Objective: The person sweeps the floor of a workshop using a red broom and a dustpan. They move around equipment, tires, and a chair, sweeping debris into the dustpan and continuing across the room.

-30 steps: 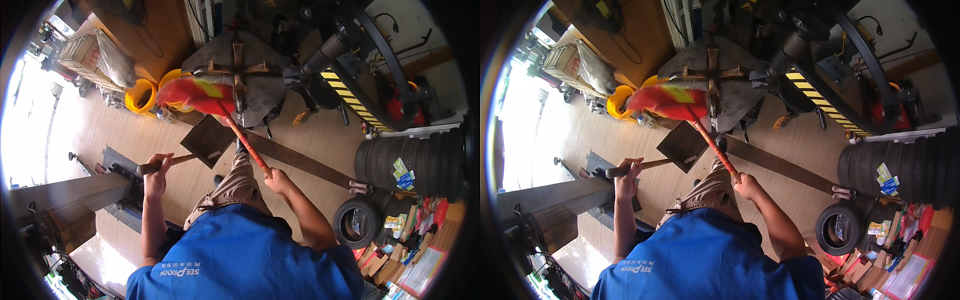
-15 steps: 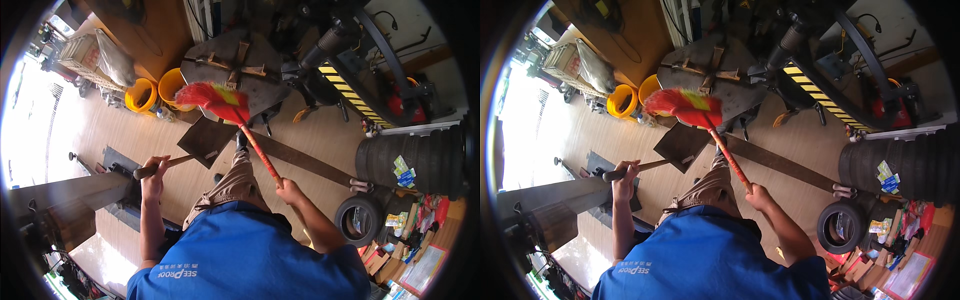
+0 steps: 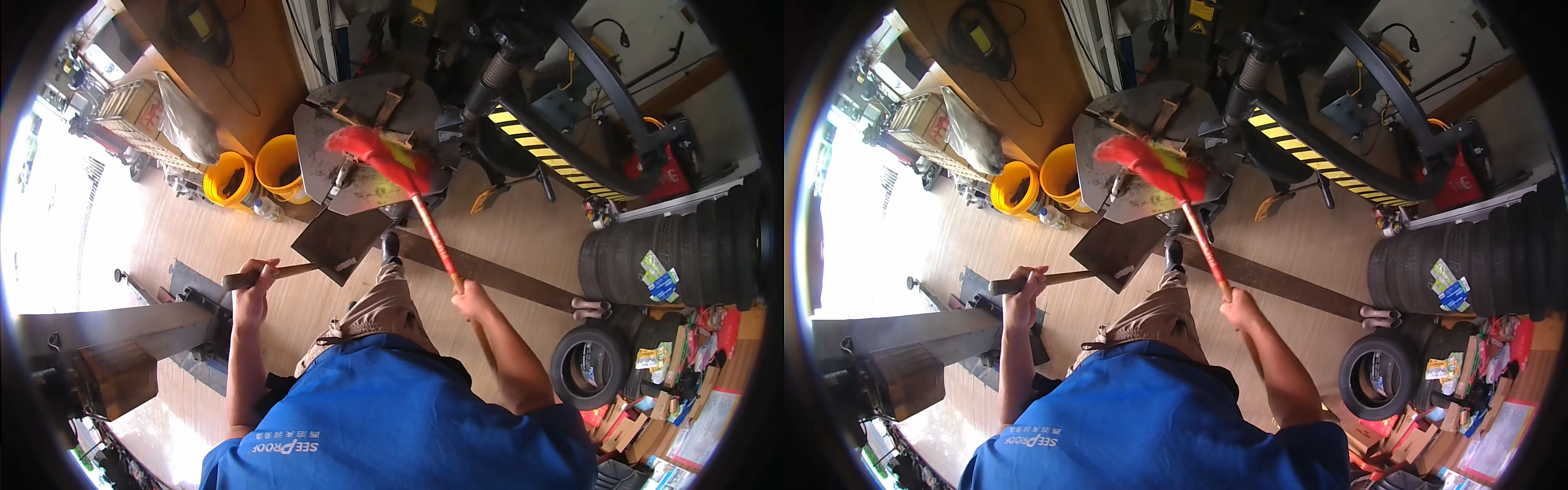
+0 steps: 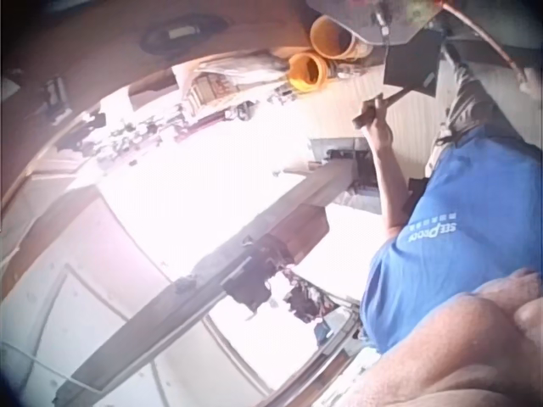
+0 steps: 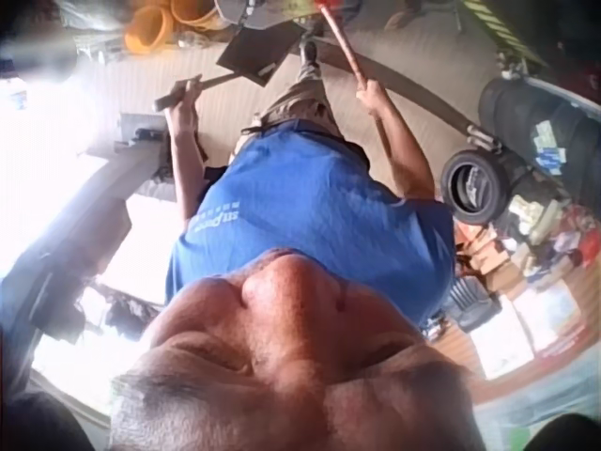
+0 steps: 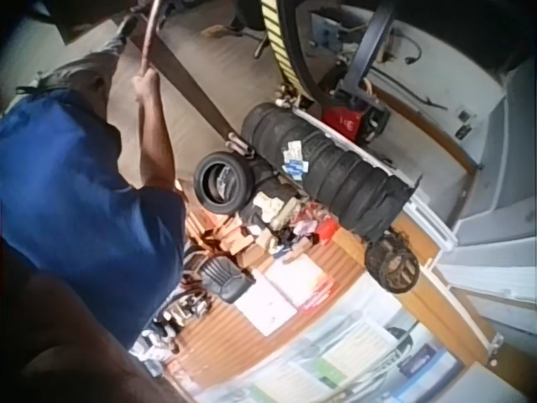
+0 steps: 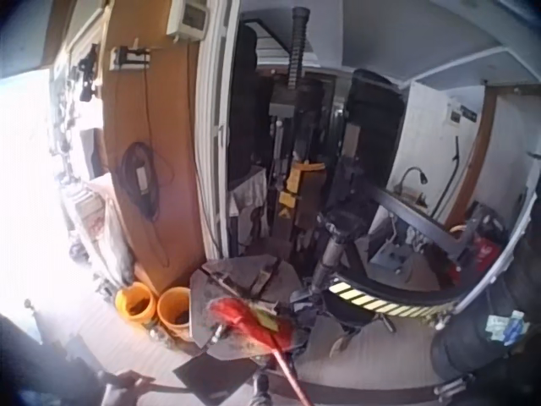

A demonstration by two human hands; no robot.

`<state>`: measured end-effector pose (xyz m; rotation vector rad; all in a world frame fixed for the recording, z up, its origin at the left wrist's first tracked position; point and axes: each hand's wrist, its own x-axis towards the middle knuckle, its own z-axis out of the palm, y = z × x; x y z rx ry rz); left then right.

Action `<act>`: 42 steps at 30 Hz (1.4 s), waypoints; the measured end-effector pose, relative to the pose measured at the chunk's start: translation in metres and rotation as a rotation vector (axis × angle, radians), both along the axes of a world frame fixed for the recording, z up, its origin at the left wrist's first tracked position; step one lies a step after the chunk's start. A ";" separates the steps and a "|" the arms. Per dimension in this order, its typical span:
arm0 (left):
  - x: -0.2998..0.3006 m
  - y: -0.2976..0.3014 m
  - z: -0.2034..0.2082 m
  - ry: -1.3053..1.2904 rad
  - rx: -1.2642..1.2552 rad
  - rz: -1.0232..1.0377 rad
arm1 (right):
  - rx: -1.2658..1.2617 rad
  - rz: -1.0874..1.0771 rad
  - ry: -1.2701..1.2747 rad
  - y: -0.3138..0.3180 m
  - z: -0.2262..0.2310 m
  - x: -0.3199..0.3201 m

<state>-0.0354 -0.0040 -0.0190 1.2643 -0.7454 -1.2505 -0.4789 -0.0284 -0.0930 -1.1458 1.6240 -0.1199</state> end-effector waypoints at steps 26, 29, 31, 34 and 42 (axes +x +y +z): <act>0.037 0.134 -0.070 -0.139 0.175 0.370 | 0.323 0.478 -0.123 0.031 0.037 0.068; 0.031 0.175 -0.092 -0.126 0.233 0.484 | 0.360 0.593 -0.135 0.018 0.039 0.102; 0.027 0.202 -0.101 -0.127 0.273 0.573 | 0.323 0.646 -0.155 0.006 0.030 0.127; 0.025 0.250 -0.117 -0.121 0.361 0.662 | 0.350 0.655 -0.212 -0.019 0.006 0.131; -0.060 0.369 -0.128 -0.284 0.441 1.161 | 0.064 0.962 0.508 -0.055 -0.069 -0.097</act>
